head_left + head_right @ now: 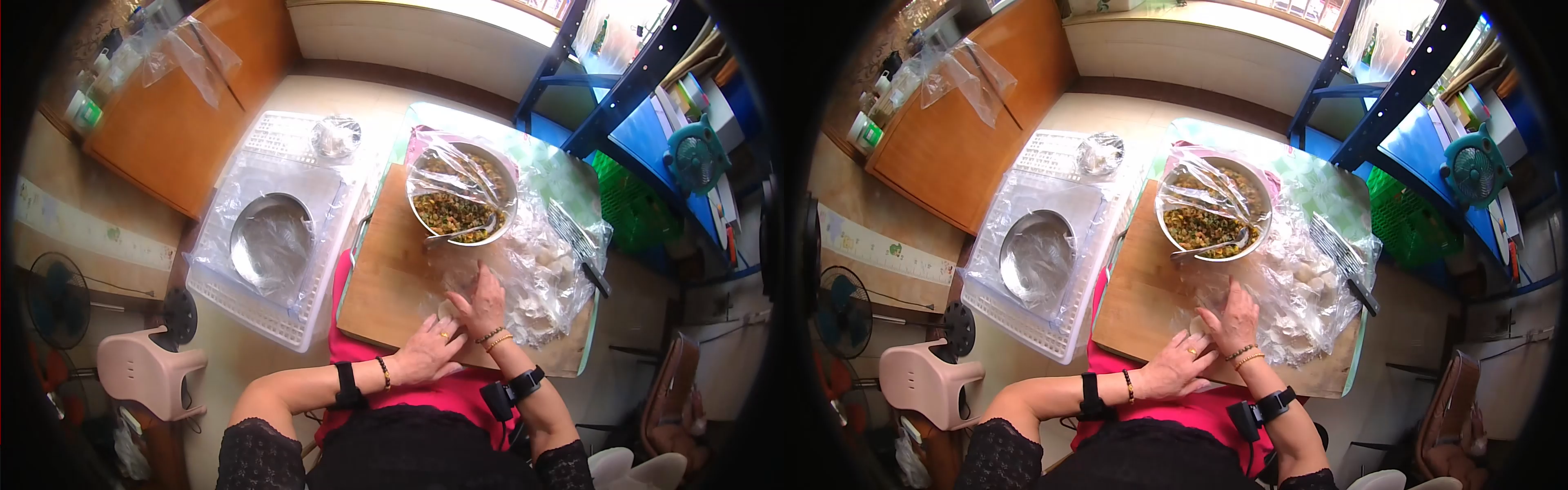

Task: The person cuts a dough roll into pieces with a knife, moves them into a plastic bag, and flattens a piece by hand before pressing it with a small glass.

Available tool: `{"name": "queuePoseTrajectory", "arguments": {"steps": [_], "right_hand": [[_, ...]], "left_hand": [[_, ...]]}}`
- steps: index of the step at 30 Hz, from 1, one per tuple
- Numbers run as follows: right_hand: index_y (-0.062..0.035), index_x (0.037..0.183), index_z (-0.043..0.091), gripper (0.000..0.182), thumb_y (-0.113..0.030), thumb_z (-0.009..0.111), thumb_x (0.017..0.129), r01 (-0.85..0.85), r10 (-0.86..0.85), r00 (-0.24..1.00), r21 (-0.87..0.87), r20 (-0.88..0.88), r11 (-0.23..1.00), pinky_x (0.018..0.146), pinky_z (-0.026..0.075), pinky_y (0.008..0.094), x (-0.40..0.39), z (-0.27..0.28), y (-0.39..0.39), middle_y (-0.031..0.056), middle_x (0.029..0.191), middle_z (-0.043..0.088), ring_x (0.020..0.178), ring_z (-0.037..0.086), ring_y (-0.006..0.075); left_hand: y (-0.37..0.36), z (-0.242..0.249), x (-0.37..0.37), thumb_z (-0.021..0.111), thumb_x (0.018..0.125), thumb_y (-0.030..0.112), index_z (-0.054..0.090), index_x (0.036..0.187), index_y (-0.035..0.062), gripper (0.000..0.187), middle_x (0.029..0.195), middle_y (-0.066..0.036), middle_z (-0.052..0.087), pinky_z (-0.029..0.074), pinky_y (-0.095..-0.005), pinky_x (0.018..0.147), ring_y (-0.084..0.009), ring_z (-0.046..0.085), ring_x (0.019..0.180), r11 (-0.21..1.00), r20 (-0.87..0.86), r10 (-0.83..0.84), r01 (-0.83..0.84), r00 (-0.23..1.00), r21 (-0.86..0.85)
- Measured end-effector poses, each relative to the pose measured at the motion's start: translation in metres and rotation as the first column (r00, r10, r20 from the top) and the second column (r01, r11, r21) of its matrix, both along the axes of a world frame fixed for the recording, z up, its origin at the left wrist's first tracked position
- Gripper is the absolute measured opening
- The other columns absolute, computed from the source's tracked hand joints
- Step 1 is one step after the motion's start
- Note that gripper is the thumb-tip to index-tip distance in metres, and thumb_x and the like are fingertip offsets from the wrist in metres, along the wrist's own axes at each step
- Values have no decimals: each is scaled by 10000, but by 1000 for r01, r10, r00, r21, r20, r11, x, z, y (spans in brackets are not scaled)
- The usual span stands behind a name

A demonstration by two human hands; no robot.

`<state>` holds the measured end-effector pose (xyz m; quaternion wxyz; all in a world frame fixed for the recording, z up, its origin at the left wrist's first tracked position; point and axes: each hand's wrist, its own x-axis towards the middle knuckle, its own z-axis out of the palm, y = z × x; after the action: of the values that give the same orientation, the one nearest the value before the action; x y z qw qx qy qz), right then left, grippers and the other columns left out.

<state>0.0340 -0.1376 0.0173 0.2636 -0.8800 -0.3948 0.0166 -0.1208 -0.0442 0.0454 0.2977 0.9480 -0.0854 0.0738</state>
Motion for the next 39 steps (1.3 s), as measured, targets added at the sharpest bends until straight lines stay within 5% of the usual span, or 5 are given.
{"name": "queuePoseTrajectory", "arguments": {"steps": [11,16,19,23,39], "right_hand": [[35,1410,332,774,-339,700,840,148,-137,971,45,-196,988,898,432,449,4,9,-36,227,1137,562,1034,535,386],[40,1424,324,800,-212,733,785,-25,25,999,18,-47,1000,889,431,430,-14,24,-41,196,1140,560,1010,536,364],[10,1440,321,838,-266,740,769,-126,128,991,-40,42,991,888,421,448,-35,31,-36,187,1226,535,1070,523,343],[-4,1429,347,851,-313,748,744,-133,150,976,-114,156,985,889,404,438,-43,15,-24,158,1237,537,1073,526,325],[-14,1386,391,803,-415,727,776,-98,109,987,-97,115,990,877,401,442,-23,14,0,167,1131,559,1013,540,335]], "left_hand": [[14,-9,36,590,839,93,619,1045,47,213,1006,-136,602,484,-411,840,-329,575,980,830,-192,265,-325,945,-454],[16,10,24,655,745,84,613,1008,28,272,970,-136,576,460,-415,846,-314,559,955,986,-97,162,-164,982,-12],[3,4,-3,659,749,106,610,975,30,244,983,-132,572,444,-404,868,-301,553,987,994,5,6,-6,1000,-105],[-2,5,-24,670,822,286,556,1196,16,475,1243,-165,513,339,-471,1060,-313,457,1236,986,-79,-35,47,996,161],[0,1,-30,688,810,358,467,1293,-31,658,1302,-235,443,259,-538,1112,-380,367,1312,987,-150,9,15,989,159]]}}
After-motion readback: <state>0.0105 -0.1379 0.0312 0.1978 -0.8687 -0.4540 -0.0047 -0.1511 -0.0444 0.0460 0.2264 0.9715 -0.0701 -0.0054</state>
